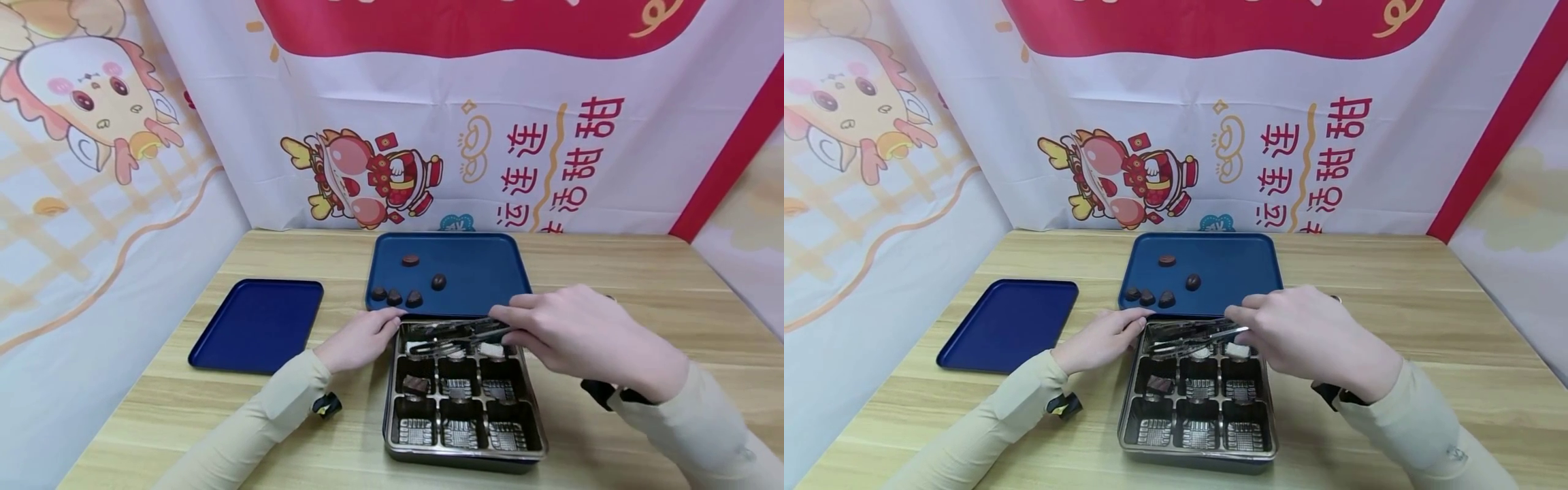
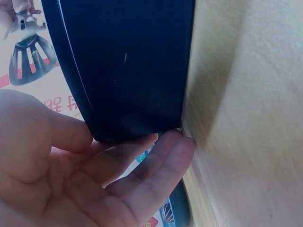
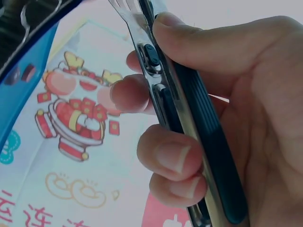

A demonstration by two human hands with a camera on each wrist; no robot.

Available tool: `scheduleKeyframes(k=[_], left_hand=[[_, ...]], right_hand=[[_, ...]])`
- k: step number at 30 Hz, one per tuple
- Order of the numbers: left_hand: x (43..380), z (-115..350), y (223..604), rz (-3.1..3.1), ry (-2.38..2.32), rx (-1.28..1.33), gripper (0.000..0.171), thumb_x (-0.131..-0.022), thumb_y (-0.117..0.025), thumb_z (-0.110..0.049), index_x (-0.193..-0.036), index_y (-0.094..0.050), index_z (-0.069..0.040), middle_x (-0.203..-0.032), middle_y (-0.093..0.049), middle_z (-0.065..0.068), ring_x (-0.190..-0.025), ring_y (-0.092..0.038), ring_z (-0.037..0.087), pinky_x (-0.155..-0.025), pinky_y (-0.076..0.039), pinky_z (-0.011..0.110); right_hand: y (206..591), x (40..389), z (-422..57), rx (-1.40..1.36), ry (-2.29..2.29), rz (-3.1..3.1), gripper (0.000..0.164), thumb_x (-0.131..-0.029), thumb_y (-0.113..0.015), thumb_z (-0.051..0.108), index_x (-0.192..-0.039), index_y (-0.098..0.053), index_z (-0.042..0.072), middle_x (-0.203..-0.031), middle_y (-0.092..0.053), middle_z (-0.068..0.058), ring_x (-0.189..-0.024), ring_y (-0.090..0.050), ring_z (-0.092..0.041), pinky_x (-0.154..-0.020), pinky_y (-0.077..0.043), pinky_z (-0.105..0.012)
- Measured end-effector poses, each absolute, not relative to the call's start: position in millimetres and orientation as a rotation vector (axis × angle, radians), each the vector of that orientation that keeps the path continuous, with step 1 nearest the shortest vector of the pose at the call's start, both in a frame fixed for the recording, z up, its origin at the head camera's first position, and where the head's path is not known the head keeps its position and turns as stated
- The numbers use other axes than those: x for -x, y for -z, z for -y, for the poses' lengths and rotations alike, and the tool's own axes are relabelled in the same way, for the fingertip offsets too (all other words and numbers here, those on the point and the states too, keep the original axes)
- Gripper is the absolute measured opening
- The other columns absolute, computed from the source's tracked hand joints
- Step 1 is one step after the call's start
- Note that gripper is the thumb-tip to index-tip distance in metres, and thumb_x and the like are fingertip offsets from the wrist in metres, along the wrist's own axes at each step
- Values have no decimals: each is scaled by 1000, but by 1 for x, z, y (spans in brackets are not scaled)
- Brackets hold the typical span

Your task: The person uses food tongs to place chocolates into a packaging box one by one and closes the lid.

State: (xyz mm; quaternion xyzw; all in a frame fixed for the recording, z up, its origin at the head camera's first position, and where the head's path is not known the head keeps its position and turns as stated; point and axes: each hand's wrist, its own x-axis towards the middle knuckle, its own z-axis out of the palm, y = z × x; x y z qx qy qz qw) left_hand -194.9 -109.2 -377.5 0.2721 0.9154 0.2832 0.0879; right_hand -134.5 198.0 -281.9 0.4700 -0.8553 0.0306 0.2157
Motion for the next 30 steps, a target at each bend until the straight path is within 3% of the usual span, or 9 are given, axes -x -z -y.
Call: scheduleKeyframes(k=[11, 15, 17, 22, 24, 30], left_hand=[[194, 109, 376, -2699, -867, -792, 40, -106, -34, -23, -140, -47, -8, -54, -34, -5, -40, -31, 11, -67, -42, 30], [193, 109, 376, -2712, -868, -802, 39, -106, -35, -22, -139, -48, -6, -54, -34, -4, -40, -31, 11, -72, -41, 29], [193, 109, 375, -2709, -871, -794, 39, -105, -35, -22, -139, -48, -6, -54, -34, -5, -40, -32, 11, -67, -42, 30], [193, 110, 375, -2693, -880, -773, 40, -105, -35, -24, -140, -47, -9, -52, -33, -6, -39, -30, 10, -71, -43, 29], [194, 111, 376, -2694, -880, -776, 40, -105, -36, -25, -140, -47, -10, -52, -33, -6, -39, -30, 10, -77, -41, 29], [196, 109, 377, -2692, -888, -785, 40, -105, -35, -25, -140, -47, -9, -54, -34, -6, -41, -31, 10, -79, -41, 29]], right_hand=[[285, 160, -215, -1185, -77, 2404, 27, -83, -71, 22, -107, -69, 12, -80, -58, 9, -50, -41, 2, -42, -36, -23], [289, 172, -219, -1128, -86, 2427, 28, -84, -71, 24, -109, -68, 12, -77, -57, 11, -49, -41, 2, -40, -32, -23], [292, 179, -220, -1111, -98, 2444, 29, -85, -71, 25, -111, -68, 12, -74, -56, 11, -49, -41, 2, -40, -31, -23], [301, 206, -223, -1055, -132, 2497, 31, -88, -68, 27, -114, -67, 10, -71, -57, 8, -46, -38, -1, -39, -29, -24], [304, 219, -224, -1013, -128, 2496, 33, -88, -68, 28, -115, -67, 9, -78, -62, 3, -47, -40, -3, -39, -29, -24], [306, 256, -223, -827, -41, 2602, 42, -91, -61, 40, -122, -65, 12, -103, -66, -8, -51, -51, -12, -36, -30, -28]])
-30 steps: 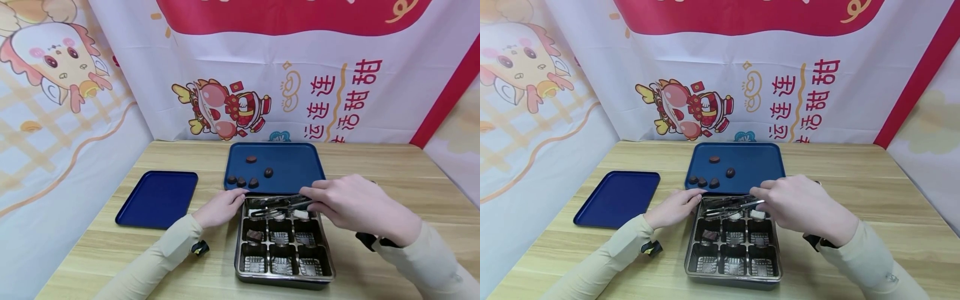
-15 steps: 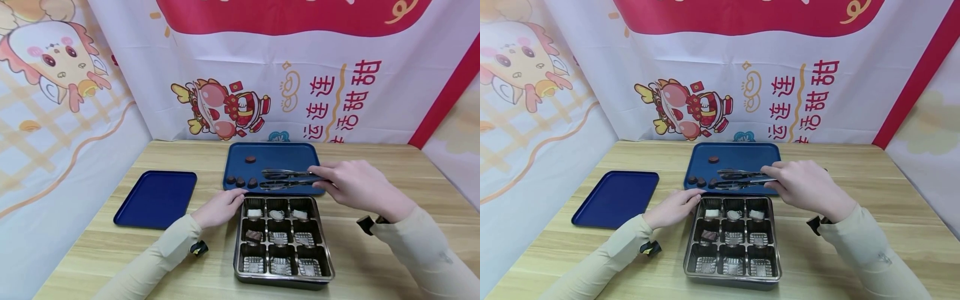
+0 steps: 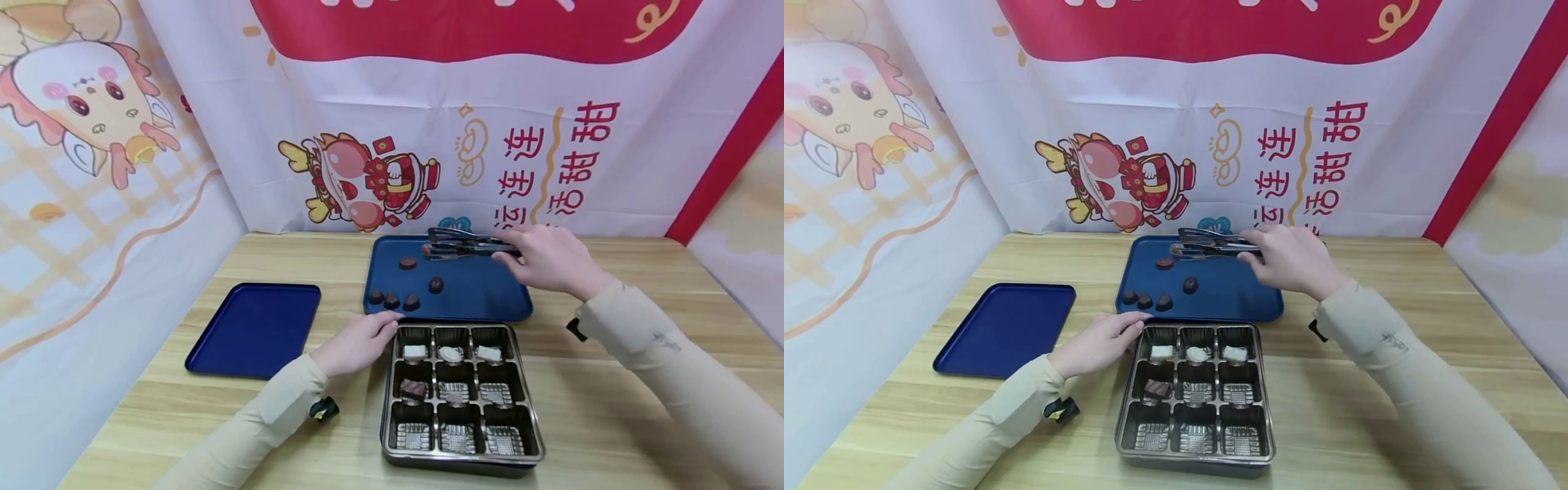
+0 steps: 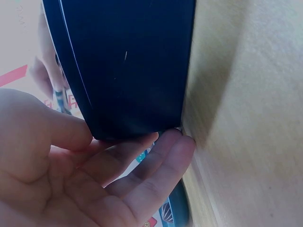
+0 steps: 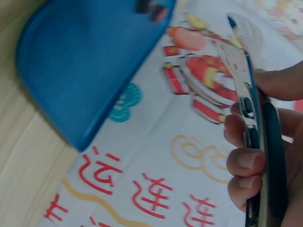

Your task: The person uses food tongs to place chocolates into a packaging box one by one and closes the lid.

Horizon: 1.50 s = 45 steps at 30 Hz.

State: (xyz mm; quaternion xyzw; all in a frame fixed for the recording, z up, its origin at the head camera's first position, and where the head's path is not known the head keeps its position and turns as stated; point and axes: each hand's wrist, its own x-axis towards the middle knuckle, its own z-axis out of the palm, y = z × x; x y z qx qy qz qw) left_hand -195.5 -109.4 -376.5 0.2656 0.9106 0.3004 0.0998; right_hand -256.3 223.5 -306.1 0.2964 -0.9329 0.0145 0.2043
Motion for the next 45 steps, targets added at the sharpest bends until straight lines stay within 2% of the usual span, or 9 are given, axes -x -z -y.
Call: scheduleKeyframes(k=[7, 10, 12, 15, 18, 25, 36, 40, 45], left_hand=[[197, 109, 377, -2703, -876, -781, 41, -106, -34, -26, -140, -47, -10, -57, -39, -2, -39, -31, 12, -77, -42, 29], [197, 109, 377, -2723, -860, -792, 40, -106, -34, -25, -139, -49, -8, -78, -57, 1, -53, -45, 11, -79, -41, 30], [196, 109, 377, -2730, -854, -789, 40, -105, -34, -25, -138, -49, -7, -86, -59, 4, -59, -48, 13, -81, -40, 30], [196, 109, 378, -2737, -850, -786, 40, -105, -34, -25, -138, -49, -7, -78, -57, 2, -57, -47, 11, -80, -41, 29], [196, 110, 378, -2729, -857, -798, 41, -105, -34, -25, -138, -49, -6, -59, -41, -1, -43, -35, 12, -79, -42, 28], [196, 112, 377, -2719, -865, -816, 39, -105, -35, -22, -137, -50, -5, -58, -35, -4, -47, -35, 12, -80, -40, 29], [197, 112, 379, -2725, -863, -838, 39, -105, -35, -23, -137, -51, -6, -53, -33, -6, -41, -32, 9, -80, -41, 28], [197, 112, 379, -2715, -879, -835, 39, -105, -35, -22, -137, -50, -5, -53, -33, -6, -40, -31, 10, -81, -41, 28], [197, 112, 378, -2697, -886, -816, 40, -106, -34, -24, -138, -49, -6, -51, -33, -7, -38, -31, 9, -70, -44, 26]], right_hand=[[304, 289, -211, -760, 159, 2707, 44, -92, -54, 43, -119, -64, 10, -91, -65, -9, -51, -53, -17, -38, -37, -31], [306, 300, -203, -769, 233, 2735, 43, -92, -52, 44, -112, -64, 8, -88, -63, -8, -56, -56, -19, -43, -42, -34], [307, 308, -197, -787, 269, 2743, 43, -93, -51, 48, -102, -65, 9, -78, -61, -6, -55, -55, -20, -45, -44, -36], [310, 317, -187, -828, 298, 2743, 45, -94, -49, 54, -87, -65, 12, -64, -54, -2, -50, -51, -18, -44, -42, -36], [313, 323, -177, -863, 301, 2740, 46, -94, -50, 55, -78, -63, 14, -55, -45, 2, -44, -46, -15, -43, -40, -34], [321, 335, -155, -949, 333, 2739, 44, -94, -52, 51, -66, -55, 17, -55, -44, 2, -44, -44, -14, -41, -36, -30], [324, 341, -142, -1000, 358, 2869, 32, -98, -53, 38, -82, -64, 13, -66, -52, 1, -56, -53, -16, -49, -45, -34], [324, 339, -143, -980, 369, 2862, 30, -98, -54, 36, -82, -63, 12, -64, -50, 1, -52, -51, -15, -46, -44, -32], [325, 333, -144, -1025, 342, 2734, 30, -96, -57, 34, -80, -66, 10, -57, -47, 2, -48, -50, -13, -45, -45, -31]])
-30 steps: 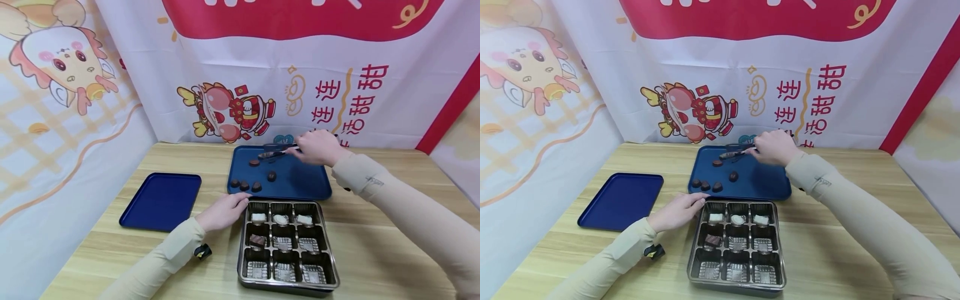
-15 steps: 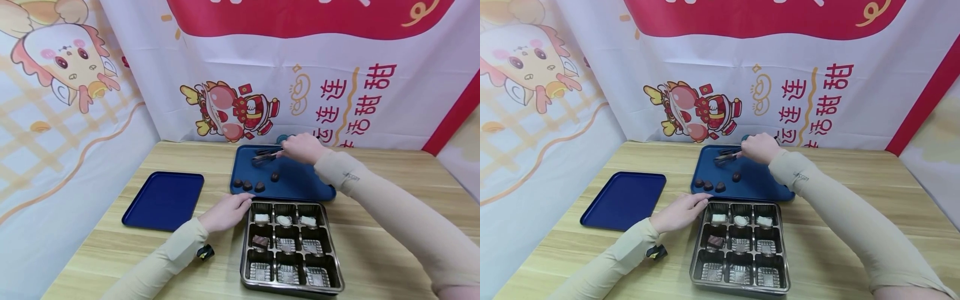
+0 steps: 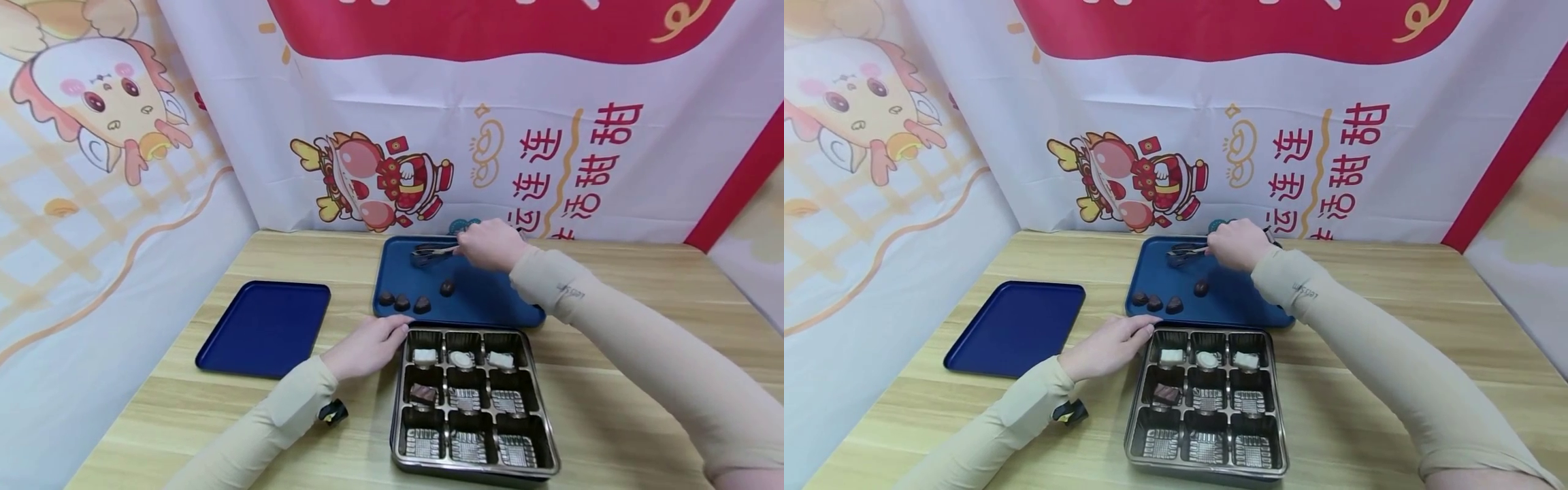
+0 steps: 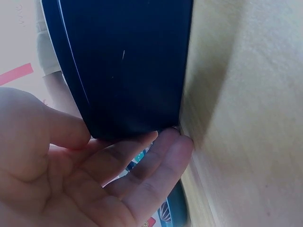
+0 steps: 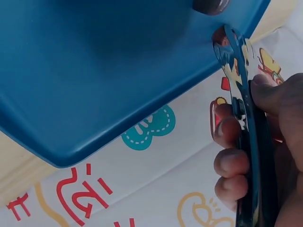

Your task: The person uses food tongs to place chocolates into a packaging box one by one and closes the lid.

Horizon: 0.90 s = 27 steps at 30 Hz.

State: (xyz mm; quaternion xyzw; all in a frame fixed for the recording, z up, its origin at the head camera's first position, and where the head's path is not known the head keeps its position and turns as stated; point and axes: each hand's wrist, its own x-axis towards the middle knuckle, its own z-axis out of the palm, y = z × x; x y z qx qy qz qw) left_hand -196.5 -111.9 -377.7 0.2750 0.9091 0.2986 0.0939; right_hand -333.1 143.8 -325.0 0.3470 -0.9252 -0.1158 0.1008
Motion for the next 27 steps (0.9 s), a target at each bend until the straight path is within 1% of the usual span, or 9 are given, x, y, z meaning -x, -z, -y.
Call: scheduleKeyframes(k=[2, 5, 10, 12, 17, 19, 23, 27], left_hand=[[196, 112, 377, -2695, -885, -810, 40, -106, -34, -24, -139, -48, -7, -51, -34, -6, -38, -31, 9, -63, -43, 27], [196, 112, 377, -2693, -888, -804, 41, -106, -34, -25, -139, -48, -7, -51, -35, -6, -37, -32, 9, -56, -41, 29], [195, 112, 378, -2697, -882, -803, 41, -106, -33, -26, -139, -48, -7, -51, -34, -6, -37, -30, 9, -57, -42, 29], [195, 111, 378, -2701, -879, -807, 41, -106, -33, -26, -139, -48, -7, -51, -34, -6, -37, -30, 9, -60, -43, 27], [195, 111, 377, -2701, -878, -804, 41, -106, -33, -25, -139, -47, -7, -50, -34, -6, -37, -30, 9, -59, -42, 27], [195, 111, 377, -2697, -880, -798, 41, -106, -33, -25, -140, -47, -7, -50, -34, -6, -37, -30, 9, -54, -41, 29], [194, 111, 376, -2694, -883, -798, 40, -106, -34, -25, -139, -48, -7, -50, -34, -6, -37, -30, 9, -53, -40, 29], [195, 111, 376, -2699, -879, -806, 40, -106, -34, -24, -139, -48, -7, -50, -34, -6, -37, -30, 9, -54, -41, 29]], right_hand=[[326, 332, -143, -1045, 316, 2678, 30, -95, -59, 32, -77, -66, 10, -53, -44, 3, -46, -49, -13, -45, -45, -31], [328, 330, -143, -1055, 288, 2637, 29, -94, -61, 31, -74, -66, 11, -51, -43, 4, -44, -48, -11, -44, -44, -30], [330, 329, -142, -1045, 274, 2632, 28, -94, -61, 31, -76, -69, 11, -52, -44, 5, -45, -48, -10, -43, -43, -29], [330, 329, -143, -1037, 273, 2631, 28, -94, -61, 31, -75, -69, 11, -52, -44, 4, -44, -48, -10, -42, -43, -29], [331, 330, -144, -1033, 274, 2629, 29, -94, -61, 31, -73, -68, 12, -51, -44, 5, -43, -47, -10, -41, -41, -28], [331, 330, -144, -1032, 274, 2634, 29, -94, -61, 31, -73, -67, 12, -51, -43, 5, -43, -46, -10, -41, -41, -28], [331, 331, -143, -1026, 269, 2658, 29, -95, -60, 31, -73, -67, 12, -52, -44, 4, -43, -46, -10, -41, -41, -29], [329, 330, -142, -1013, 260, 2687, 29, -94, -60, 31, -74, -67, 12, -53, -45, 4, -44, -47, -11, -42, -42, -30]])
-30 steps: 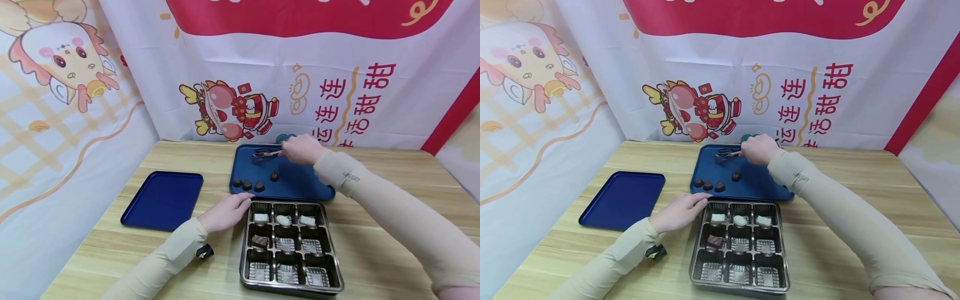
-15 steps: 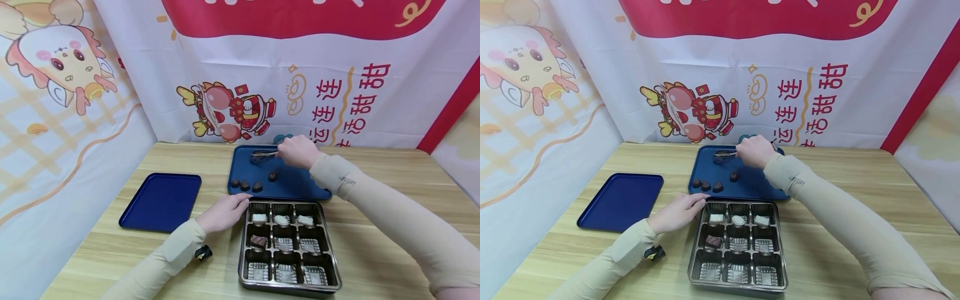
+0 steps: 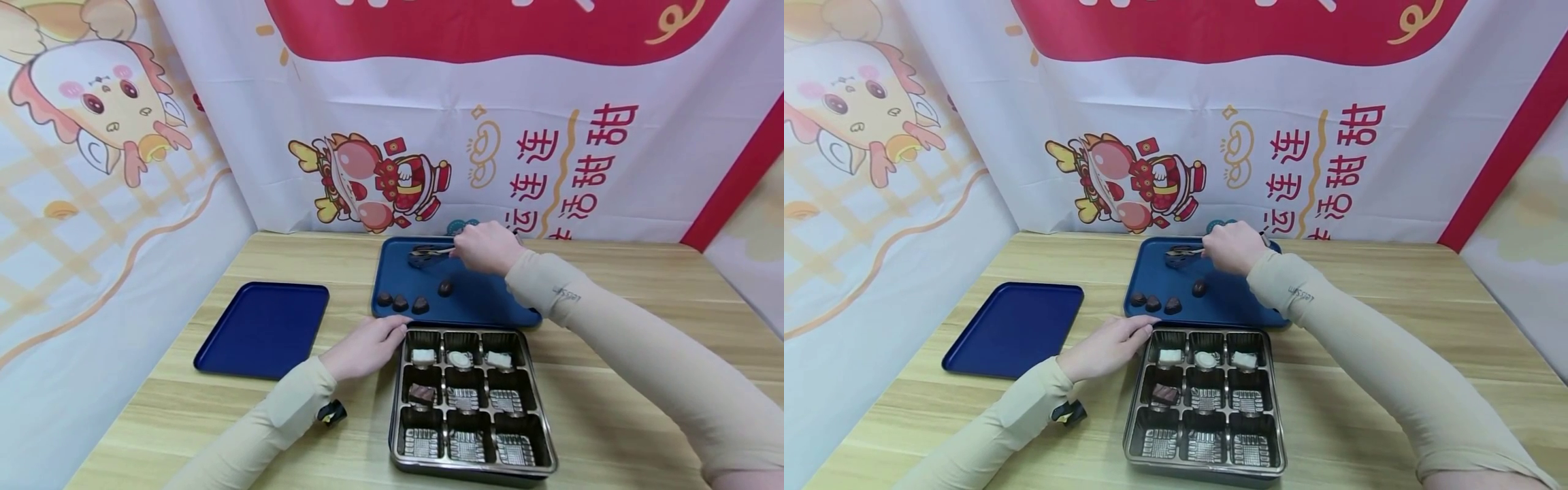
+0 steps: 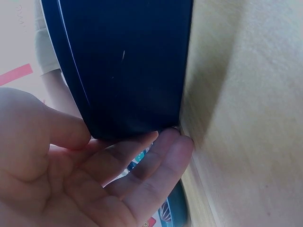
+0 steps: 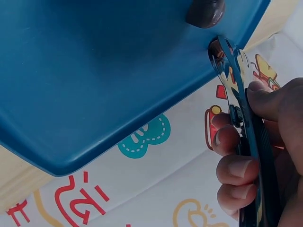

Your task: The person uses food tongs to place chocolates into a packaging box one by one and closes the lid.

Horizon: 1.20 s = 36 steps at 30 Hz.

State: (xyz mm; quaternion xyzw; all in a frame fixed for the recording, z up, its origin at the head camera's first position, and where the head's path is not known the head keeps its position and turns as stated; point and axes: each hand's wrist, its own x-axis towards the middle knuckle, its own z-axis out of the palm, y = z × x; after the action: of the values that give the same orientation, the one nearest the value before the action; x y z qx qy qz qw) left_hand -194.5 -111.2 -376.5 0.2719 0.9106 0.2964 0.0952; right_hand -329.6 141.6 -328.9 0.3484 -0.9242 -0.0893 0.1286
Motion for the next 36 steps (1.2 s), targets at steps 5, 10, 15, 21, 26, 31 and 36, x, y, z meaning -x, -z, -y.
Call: scheduleKeyframes(k=[5, 10, 15, 21, 26, 31, 36], left_hand=[[195, 111, 377, -2704, -866, -808, 41, -106, -34, -25, -139, -48, -6, -50, -34, -7, -38, -30, 9, -59, -42, 28], [195, 112, 377, -2702, -867, -806, 41, -106, -34, -25, -139, -48, -7, -51, -34, -7, -38, -30, 9, -64, -43, 27], [194, 112, 377, -2696, -864, -799, 41, -106, -33, -26, -140, -48, -7, -51, -34, -7, -38, -29, 9, -71, -43, 27], [195, 112, 377, -2696, -871, -808, 41, -106, -33, -26, -139, -48, -7, -51, -33, -7, -38, -29, 9, -73, -43, 27], [195, 112, 377, -2696, -873, -804, 41, -106, -33, -25, -140, -47, -7, -51, -33, -7, -38, -28, 8, -79, -42, 27], [194, 112, 378, -2695, -879, -798, 41, -106, -33, -25, -139, -47, -7, -52, -34, -6, -38, -28, 8, -75, -44, 27], [196, 112, 378, -2697, -877, -801, 41, -106, -33, -26, -140, -47, -7, -51, -33, -7, -38, -29, 8, -72, -44, 27]], right_hand=[[326, 328, -139, -997, 250, 2715, 29, -94, -61, 31, -72, -67, 13, -51, -44, 4, -44, -47, -11, -43, -43, -30], [327, 329, -135, -994, 265, 2719, 29, -95, -60, 32, -74, -67, 13, -51, -44, 4, -44, -47, -11, -45, -45, -31], [328, 329, -131, -992, 275, 2731, 28, -96, -58, 32, -80, -70, 12, -53, -46, 4, -45, -48, -10, -48, -47, -32], [327, 327, -131, -985, 255, 2712, 25, -94, -61, 31, -81, -71, 12, -52, -45, 5, -45, -48, -10, -48, -46, -31], [327, 323, -134, -990, 277, 2689, 30, -95, -60, 31, -71, -67, 13, -48, -42, 4, -41, -44, -9, -42, -40, -27], [325, 317, -139, -955, 276, 2726, 31, -95, -60, 33, -71, -66, 14, -50, -43, 3, -39, -43, -11, -38, -37, -26], [323, 310, -143, -942, 209, 2744, 34, -96, -58, 34, -66, -62, 16, -50, -43, 4, -38, -40, -11, -36, -32, -26]])
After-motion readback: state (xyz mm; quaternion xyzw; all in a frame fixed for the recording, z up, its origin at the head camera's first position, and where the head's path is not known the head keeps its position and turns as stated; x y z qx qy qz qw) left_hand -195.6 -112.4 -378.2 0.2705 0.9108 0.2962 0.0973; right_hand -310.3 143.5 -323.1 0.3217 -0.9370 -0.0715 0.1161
